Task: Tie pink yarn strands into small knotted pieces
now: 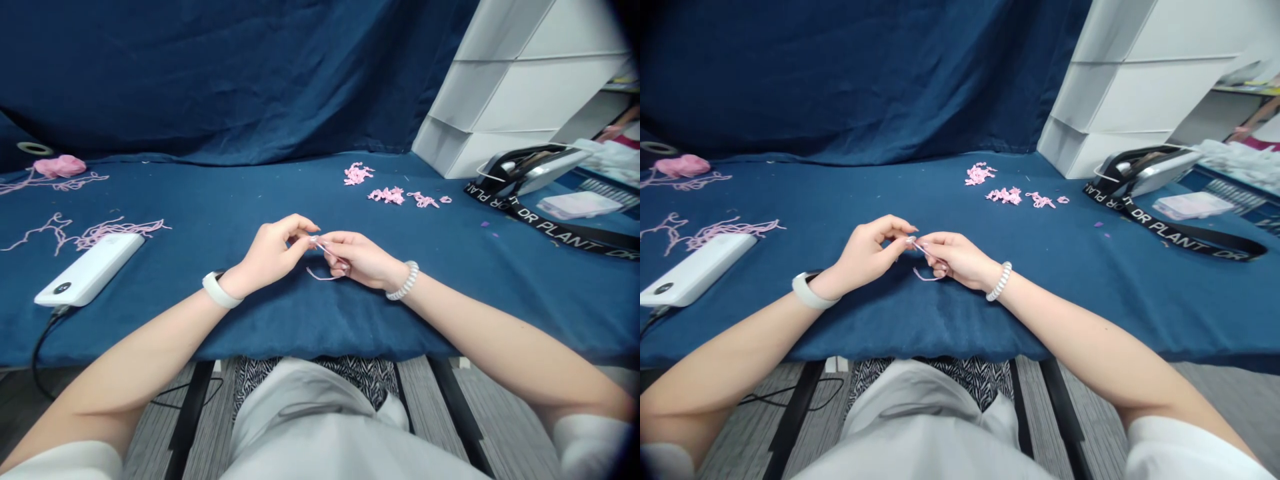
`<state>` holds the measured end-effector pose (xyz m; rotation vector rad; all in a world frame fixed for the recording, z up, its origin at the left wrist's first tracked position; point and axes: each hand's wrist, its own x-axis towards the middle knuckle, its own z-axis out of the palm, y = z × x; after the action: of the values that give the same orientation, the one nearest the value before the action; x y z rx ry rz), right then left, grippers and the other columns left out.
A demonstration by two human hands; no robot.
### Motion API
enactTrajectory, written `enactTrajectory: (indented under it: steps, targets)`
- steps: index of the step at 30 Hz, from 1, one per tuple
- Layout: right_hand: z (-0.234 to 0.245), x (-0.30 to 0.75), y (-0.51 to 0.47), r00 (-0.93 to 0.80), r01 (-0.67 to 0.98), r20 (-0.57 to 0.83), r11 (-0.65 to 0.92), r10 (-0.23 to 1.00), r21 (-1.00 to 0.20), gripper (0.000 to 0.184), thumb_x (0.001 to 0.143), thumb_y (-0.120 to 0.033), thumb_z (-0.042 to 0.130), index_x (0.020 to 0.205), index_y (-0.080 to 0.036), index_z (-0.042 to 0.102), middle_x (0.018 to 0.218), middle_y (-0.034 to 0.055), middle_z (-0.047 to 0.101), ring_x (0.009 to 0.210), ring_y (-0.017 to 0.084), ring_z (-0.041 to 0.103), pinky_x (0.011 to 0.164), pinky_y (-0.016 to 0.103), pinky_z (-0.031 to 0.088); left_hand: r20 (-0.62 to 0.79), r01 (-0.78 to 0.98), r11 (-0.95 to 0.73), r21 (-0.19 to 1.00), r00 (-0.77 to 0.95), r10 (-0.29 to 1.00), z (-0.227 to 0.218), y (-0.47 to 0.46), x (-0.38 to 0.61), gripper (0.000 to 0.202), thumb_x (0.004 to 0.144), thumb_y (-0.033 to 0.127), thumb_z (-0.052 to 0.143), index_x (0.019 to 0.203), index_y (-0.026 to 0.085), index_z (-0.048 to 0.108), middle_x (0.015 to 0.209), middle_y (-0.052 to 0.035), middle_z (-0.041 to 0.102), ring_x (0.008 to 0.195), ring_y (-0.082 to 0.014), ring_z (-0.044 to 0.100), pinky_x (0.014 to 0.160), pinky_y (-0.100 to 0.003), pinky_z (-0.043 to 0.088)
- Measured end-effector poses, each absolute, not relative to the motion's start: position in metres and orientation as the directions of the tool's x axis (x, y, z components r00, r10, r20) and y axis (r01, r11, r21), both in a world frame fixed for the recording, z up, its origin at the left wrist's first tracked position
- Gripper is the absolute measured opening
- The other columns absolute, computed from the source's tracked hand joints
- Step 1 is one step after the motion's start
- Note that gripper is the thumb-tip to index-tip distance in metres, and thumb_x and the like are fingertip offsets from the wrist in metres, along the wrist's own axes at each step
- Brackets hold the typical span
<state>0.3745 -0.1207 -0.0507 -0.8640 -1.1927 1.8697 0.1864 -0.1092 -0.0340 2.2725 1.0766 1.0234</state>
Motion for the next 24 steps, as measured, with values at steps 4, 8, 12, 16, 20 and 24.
enactTrajectory:
  steps: [4, 8, 12, 16, 20, 24]
  targets:
    - [-0.046, 0.386, -0.117, -0.373, -0.122, -0.084, -0.139, 0.924, -0.983, 0.025, 0.077, -0.035, 0.067, 0.084, -0.011, 0.063, 0.049, -0.0069, 0.039, 0.041, 0.002, 0.025, 0.040, 0.017, 0.017, 0.478, 0.607, -0.740, 0.290, 0.578, 0.661, -0.042, -0.100, 0.181, 0.024, 0.090, 0.029, 0.050, 0.102, 0.018, 0.067, 0.096, -0.0023, 0.072, 0.084, -0.0134, 0.066, 0.082, -0.026, 0.050]
    - [-0.044, 0.400, -0.108, -0.303, -0.003, 0.020, 0.020, 0.953, -1.000, 0.033, 0.077, -0.042, 0.067, 0.089, -0.012, 0.063, 0.053, -0.0061, 0.039, 0.044, 0.003, 0.030, 0.041, 0.018, 0.020, 0.431, 0.654, -0.749, 0.101, 0.650, 0.626, -0.046, -0.096, 0.178, 0.027, 0.092, 0.028, 0.044, 0.101, 0.018, 0.068, 0.097, -0.0031, 0.071, 0.087, -0.0162, 0.066, 0.083, -0.029, 0.049]
    - [-0.043, 0.407, -0.103, -0.367, 0.179, 0.017, 0.088, 0.930, -0.980, 0.035, 0.081, -0.042, 0.061, 0.100, -0.013, 0.064, 0.056, -0.0055, 0.038, 0.047, 0.005, 0.030, 0.042, 0.018, 0.025, 0.459, 0.715, -0.694, 0.085, 0.590, 0.664, -0.042, -0.093, 0.174, 0.031, 0.093, 0.034, 0.042, 0.098, 0.018, 0.068, 0.095, -0.0032, 0.072, 0.086, -0.0174, 0.066, 0.081, -0.029, 0.049]
    - [-0.042, 0.413, -0.099, -0.402, 0.387, -0.014, 0.156, 0.916, -0.909, 0.032, 0.082, -0.040, 0.057, 0.096, -0.013, 0.067, 0.061, -0.0016, 0.047, 0.050, 0.006, 0.037, 0.044, 0.020, 0.029, 0.490, 0.768, -0.625, 0.136, 0.496, 0.717, -0.042, -0.080, 0.165, 0.029, 0.092, 0.032, 0.043, 0.096, 0.018, 0.068, 0.097, -0.0033, 0.071, 0.090, -0.0183, 0.066, 0.083, -0.029, 0.048]
    - [-0.043, 0.429, -0.086, -0.363, 0.495, 0.052, 0.239, 0.930, -0.835, 0.033, 0.082, -0.040, 0.057, 0.093, -0.012, 0.070, 0.059, -0.0012, 0.051, 0.049, 0.006, 0.036, 0.049, 0.022, 0.029, 0.463, 0.820, -0.550, 0.157, 0.430, 0.775, -0.047, -0.060, 0.151, 0.027, 0.090, 0.030, 0.045, 0.096, 0.017, 0.069, 0.098, -0.0051, 0.071, 0.091, -0.0206, 0.066, 0.085, -0.031, 0.048]
    - [-0.049, 0.452, -0.068, -0.271, 0.677, 0.188, 0.326, 0.944, -0.660, 0.026, 0.083, -0.034, 0.055, 0.087, -0.014, 0.072, 0.074, 0.0035, 0.065, 0.062, 0.011, 0.051, 0.064, 0.026, 0.040, 0.436, 0.860, -0.463, 0.215, 0.339, 0.833, -0.053, -0.042, 0.137, 0.027, 0.088, 0.029, 0.047, 0.095, 0.017, 0.070, 0.095, -0.0065, 0.071, 0.089, -0.0221, 0.066, 0.083, -0.032, 0.047]
